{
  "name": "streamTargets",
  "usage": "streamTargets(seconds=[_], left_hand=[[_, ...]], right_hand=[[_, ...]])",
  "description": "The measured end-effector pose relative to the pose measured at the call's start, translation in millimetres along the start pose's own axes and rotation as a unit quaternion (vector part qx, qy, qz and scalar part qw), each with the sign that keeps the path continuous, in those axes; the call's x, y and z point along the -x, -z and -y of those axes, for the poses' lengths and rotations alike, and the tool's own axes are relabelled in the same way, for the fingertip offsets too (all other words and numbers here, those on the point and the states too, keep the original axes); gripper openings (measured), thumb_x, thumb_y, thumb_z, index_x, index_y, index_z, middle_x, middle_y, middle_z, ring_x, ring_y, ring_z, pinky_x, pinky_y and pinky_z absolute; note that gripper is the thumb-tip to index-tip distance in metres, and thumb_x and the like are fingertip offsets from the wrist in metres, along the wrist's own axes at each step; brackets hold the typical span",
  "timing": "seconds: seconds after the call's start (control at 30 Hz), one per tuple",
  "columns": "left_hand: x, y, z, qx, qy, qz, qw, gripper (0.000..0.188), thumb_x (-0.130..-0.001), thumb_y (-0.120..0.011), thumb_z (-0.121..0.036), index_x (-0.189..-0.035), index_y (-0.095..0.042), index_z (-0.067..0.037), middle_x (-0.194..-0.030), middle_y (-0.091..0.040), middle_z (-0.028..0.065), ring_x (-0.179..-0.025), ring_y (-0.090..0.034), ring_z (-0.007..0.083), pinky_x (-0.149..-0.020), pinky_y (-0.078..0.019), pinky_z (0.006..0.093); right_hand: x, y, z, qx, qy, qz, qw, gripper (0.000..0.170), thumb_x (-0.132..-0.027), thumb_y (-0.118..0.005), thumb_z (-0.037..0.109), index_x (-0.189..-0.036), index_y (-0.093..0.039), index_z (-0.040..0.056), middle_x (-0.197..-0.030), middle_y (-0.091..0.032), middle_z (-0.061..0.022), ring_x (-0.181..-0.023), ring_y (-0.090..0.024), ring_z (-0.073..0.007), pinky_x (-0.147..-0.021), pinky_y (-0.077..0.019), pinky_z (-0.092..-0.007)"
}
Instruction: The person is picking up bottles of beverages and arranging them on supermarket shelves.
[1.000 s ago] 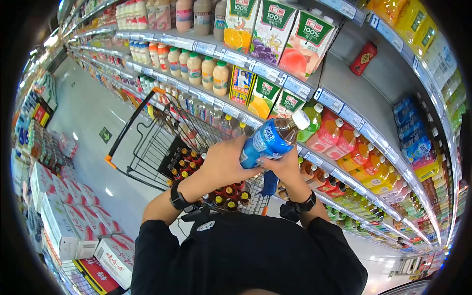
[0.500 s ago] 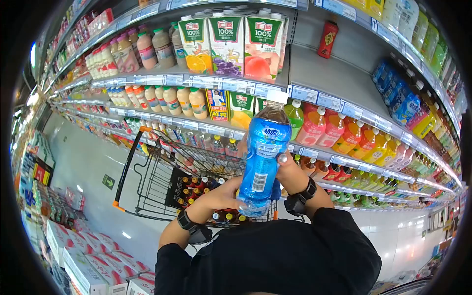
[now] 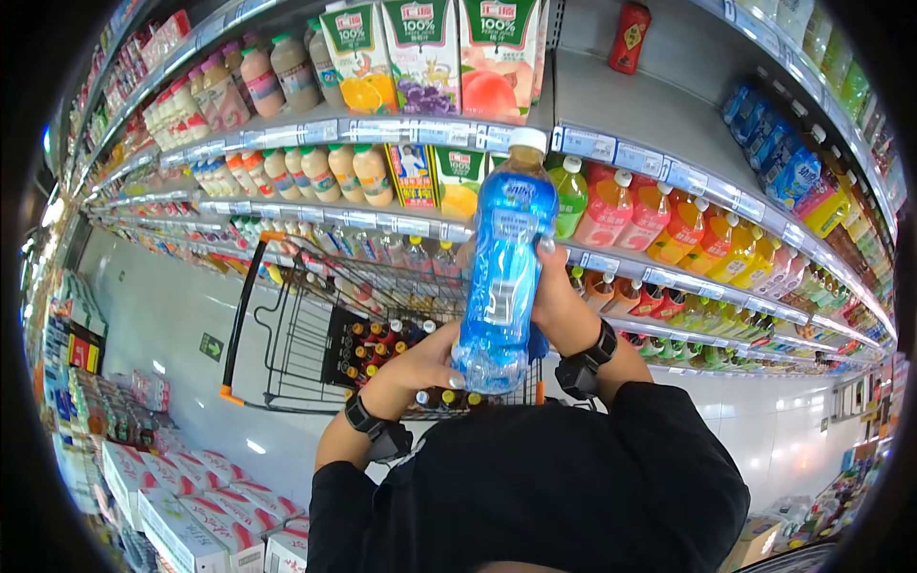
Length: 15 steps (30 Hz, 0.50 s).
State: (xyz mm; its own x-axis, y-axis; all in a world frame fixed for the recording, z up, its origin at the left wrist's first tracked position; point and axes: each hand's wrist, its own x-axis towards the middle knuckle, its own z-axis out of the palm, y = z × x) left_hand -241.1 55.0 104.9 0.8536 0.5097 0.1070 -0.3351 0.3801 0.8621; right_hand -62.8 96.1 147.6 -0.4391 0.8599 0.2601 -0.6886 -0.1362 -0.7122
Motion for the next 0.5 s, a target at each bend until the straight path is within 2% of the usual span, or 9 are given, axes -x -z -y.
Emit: streamTargets(seconds=[0.07,0.17,0.27,0.4,0.43,0.5], left_hand=[[1.4,-4.7,-1.6,0.006,-0.002,-0.04,0.999,0.097,-0.056,-0.081,-0.04,-0.128,-0.036,0.006,-0.12,-0.052,0.0205,-0.109,-0.054,0.0309,-0.093,-0.043,0.0414],[1.5,-0.8,1.8,-0.009,-0.019,-0.045,0.999,0.098,-0.057,-0.081,-0.041,-0.129,-0.035,0.006,-0.121,-0.051,0.0204,-0.11,-0.054,0.0314,-0.094,-0.042,0.0416],[-0.5,0.6,2.8,0.0,-0.026,-0.015,1.0,0.09,-0.062,-0.079,-0.041,-0.128,-0.039,0.004,-0.121,-0.053,0.0131,-0.111,-0.052,0.02,-0.097,-0.0385,0.0342],[-1.4,0.3,5.1,0.014,-0.036,-0.034,0.999,0.088,-0.064,-0.078,-0.042,-0.128,-0.04,0.005,-0.12,-0.054,0.0132,-0.111,-0.053,0.0208,-0.097,-0.0385,0.035],[-0.8,3.4,4.7,0.01,-0.034,-0.018,0.999,0.09,-0.065,-0.078,-0.041,-0.131,-0.036,0.004,-0.124,-0.051,0.0131,-0.114,-0.05,0.0211,-0.099,-0.0373,0.036],[0.1,5.9,4.7,0.002,-0.034,-0.046,0.998,0.094,-0.065,-0.078,-0.04,-0.134,-0.031,0.003,-0.128,-0.047,0.0133,-0.116,-0.048,0.0213,-0.099,-0.0362,0.0364]], right_hand=[[-1.4,-1.4,-1.0,0.005,-0.005,-0.021,1.0,0.065,-0.073,-0.065,0.051,-0.117,-0.048,0.007,-0.102,-0.061,-0.012,-0.092,-0.062,-0.0241,-0.078,-0.0521,-0.0395],[-6.6,1.5,-1.7,0.006,-0.002,-0.012,1.0,0.064,-0.073,-0.064,0.051,-0.116,-0.049,0.0071,-0.102,-0.061,-0.012,-0.09,-0.062,-0.0233,-0.078,-0.052,-0.0382],[-10.8,9.5,-7.4,-0.007,0.01,0.007,1.0,0.063,-0.073,-0.064,0.051,-0.115,-0.05,0.007,-0.1,-0.061,-0.0118,-0.087,-0.062,-0.0223,-0.075,-0.0525,-0.0368],[-9.3,5.3,-1.9,0.012,-0.011,-0.013,1.0,0.061,-0.073,-0.064,0.05,-0.113,-0.05,0.006,-0.097,-0.062,-0.0117,-0.084,-0.063,-0.0216,-0.072,-0.053,-0.0361],[-8.9,4.3,-0.5,0.015,-0.018,-0.023,0.999,0.061,-0.073,-0.064,0.05,-0.112,-0.051,0.0055,-0.097,-0.062,-0.0119,-0.083,-0.063,-0.0217,-0.072,-0.0531,-0.0362],[-9.6,8.0,-0.3,0.016,-0.029,-0.028,0.999,0.06,-0.073,-0.064,0.048,-0.111,-0.051,0.004,-0.096,-0.062,-0.0112,-0.083,-0.063,-0.0206,-0.073,-0.0525,-0.0352]])
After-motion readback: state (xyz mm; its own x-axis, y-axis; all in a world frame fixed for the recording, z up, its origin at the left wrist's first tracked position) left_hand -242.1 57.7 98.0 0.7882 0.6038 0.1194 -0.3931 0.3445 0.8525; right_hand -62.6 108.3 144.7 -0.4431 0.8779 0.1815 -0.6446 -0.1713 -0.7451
